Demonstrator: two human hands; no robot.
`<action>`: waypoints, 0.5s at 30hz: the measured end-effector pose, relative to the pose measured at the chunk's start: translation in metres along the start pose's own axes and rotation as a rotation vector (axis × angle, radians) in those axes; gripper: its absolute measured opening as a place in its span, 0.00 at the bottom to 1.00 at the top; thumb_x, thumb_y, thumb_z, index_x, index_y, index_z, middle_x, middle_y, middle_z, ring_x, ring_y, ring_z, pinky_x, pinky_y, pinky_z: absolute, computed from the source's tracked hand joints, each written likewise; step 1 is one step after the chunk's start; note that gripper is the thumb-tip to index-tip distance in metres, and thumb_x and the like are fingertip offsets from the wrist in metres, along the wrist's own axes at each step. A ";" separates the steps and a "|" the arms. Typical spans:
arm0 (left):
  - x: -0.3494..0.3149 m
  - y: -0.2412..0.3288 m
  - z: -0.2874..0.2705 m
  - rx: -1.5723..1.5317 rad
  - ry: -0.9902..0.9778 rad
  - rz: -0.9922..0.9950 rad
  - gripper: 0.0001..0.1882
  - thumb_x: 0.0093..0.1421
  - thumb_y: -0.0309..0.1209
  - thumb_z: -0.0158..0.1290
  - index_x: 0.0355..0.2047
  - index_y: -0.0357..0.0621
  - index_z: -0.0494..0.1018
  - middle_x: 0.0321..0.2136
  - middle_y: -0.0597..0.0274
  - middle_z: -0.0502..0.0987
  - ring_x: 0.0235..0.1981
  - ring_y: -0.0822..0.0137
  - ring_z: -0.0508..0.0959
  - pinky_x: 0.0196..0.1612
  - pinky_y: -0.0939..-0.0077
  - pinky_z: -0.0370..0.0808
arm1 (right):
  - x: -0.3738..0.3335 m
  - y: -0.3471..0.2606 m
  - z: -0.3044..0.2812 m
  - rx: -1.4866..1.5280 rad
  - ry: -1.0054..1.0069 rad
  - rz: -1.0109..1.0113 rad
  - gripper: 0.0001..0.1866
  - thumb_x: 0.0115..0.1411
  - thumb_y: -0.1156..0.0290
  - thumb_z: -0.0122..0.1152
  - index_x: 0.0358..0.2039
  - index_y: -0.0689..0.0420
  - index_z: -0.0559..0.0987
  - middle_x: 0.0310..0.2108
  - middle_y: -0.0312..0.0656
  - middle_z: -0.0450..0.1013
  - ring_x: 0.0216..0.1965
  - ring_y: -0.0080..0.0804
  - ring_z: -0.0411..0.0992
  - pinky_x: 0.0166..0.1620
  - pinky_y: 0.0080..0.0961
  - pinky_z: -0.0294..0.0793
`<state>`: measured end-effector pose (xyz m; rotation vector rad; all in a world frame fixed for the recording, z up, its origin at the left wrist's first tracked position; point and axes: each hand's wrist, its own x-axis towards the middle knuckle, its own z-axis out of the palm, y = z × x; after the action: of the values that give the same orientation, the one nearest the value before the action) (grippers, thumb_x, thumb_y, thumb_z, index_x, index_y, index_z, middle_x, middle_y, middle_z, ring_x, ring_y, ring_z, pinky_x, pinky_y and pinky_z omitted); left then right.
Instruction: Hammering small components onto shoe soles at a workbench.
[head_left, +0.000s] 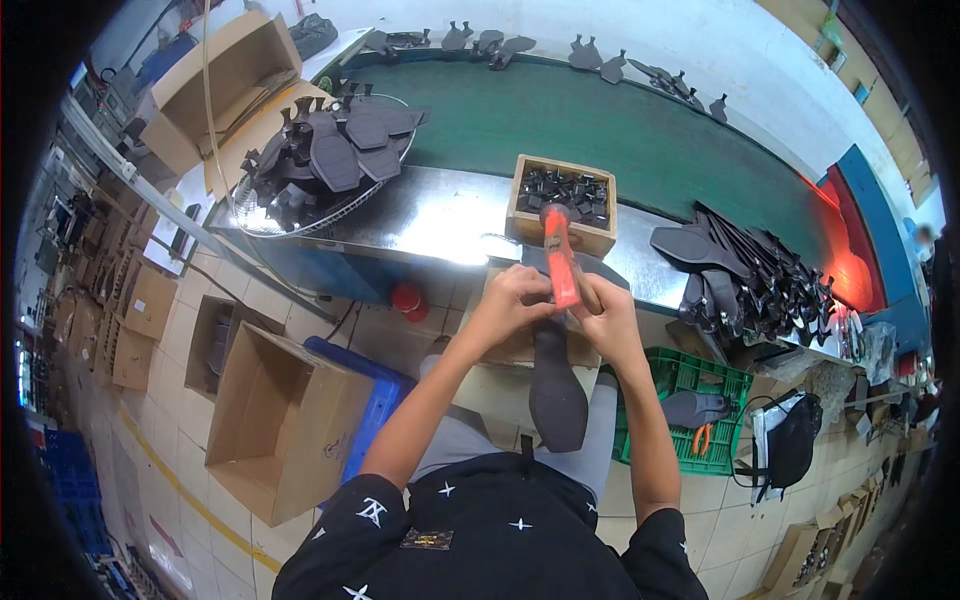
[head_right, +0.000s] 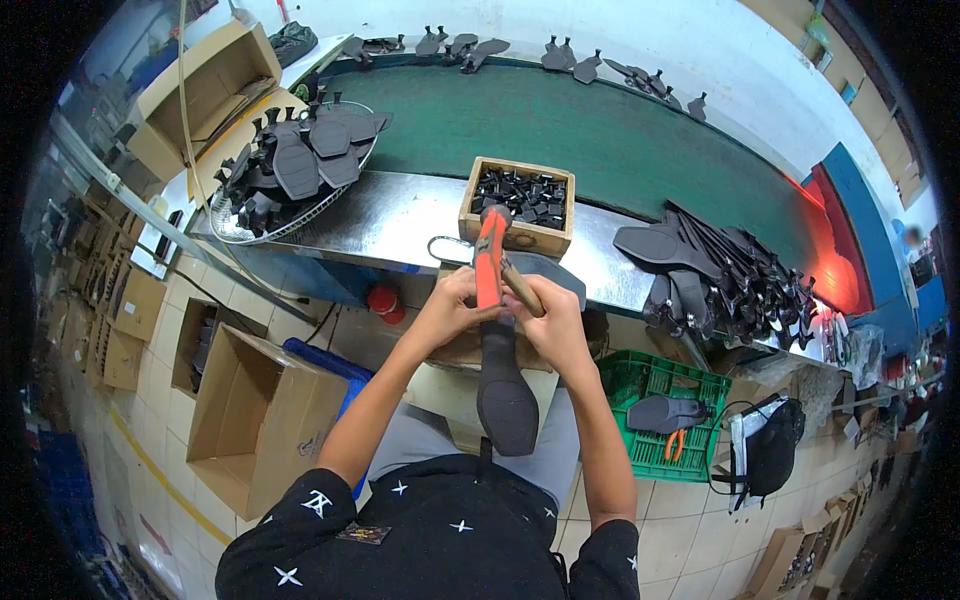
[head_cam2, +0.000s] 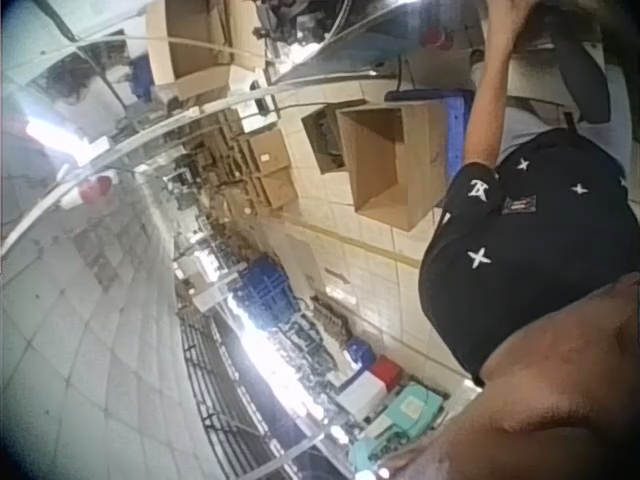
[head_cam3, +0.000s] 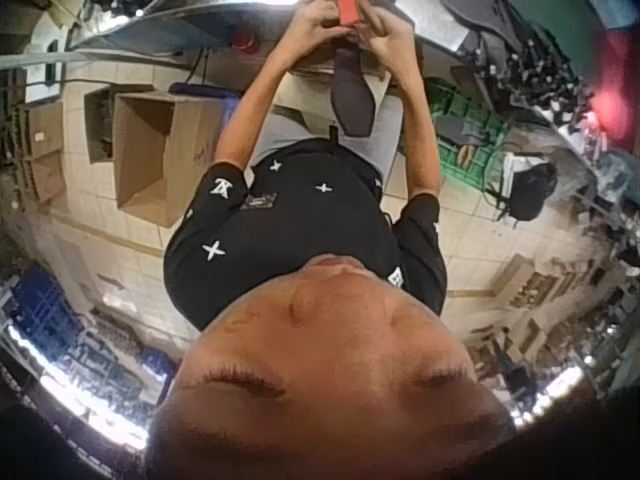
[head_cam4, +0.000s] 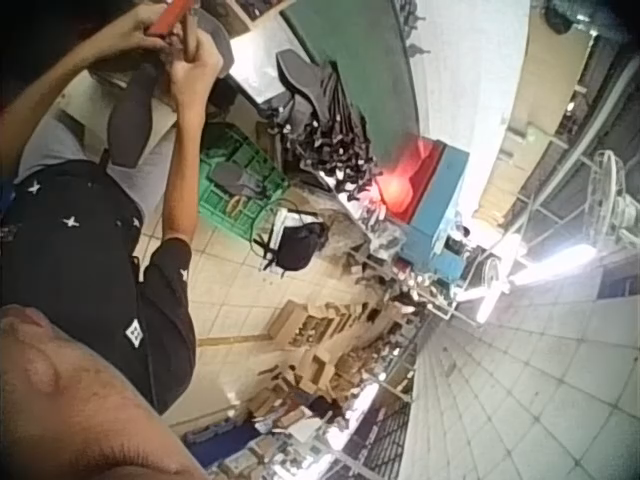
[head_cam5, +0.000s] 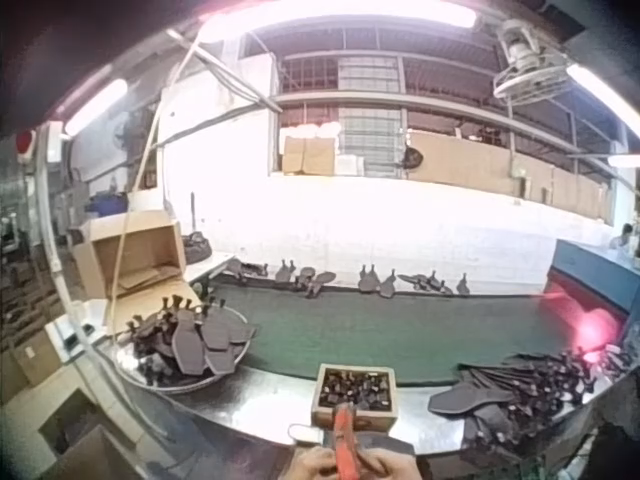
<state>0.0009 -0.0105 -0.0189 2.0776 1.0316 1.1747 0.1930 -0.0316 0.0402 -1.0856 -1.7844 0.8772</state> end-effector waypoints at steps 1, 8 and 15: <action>-0.001 -0.001 0.001 0.000 0.005 -0.002 0.18 0.46 0.29 0.67 0.38 0.39 0.80 0.37 0.57 0.81 0.42 0.59 0.77 0.47 0.68 0.74 | 0.000 -0.003 0.000 -0.001 -0.005 -0.001 0.10 0.54 0.81 0.64 0.38 0.66 0.79 0.33 0.47 0.79 0.32 0.30 0.77 0.38 0.26 0.74; -0.001 0.019 -0.007 -0.220 0.005 -0.092 0.15 0.46 0.27 0.66 0.36 0.38 0.80 0.33 0.51 0.82 0.35 0.56 0.82 0.39 0.64 0.77 | -0.010 -0.010 -0.008 -0.312 -0.063 -0.231 0.17 0.43 0.86 0.60 0.37 0.61 0.79 0.43 0.40 0.76 0.38 0.48 0.76 0.39 0.34 0.76; 0.000 0.021 -0.009 -0.217 -0.028 -0.224 0.14 0.49 0.27 0.67 0.37 0.36 0.82 0.29 0.56 0.83 0.29 0.70 0.82 0.34 0.77 0.78 | -0.033 -0.026 -0.004 -0.164 0.060 -0.034 0.15 0.65 0.72 0.56 0.51 0.59 0.74 0.28 0.41 0.75 0.21 0.22 0.69 0.27 0.21 0.69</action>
<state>0.0002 -0.0215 0.0008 1.7572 1.0430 1.0887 0.1973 -0.0709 0.0546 -1.1694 -1.8442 0.6793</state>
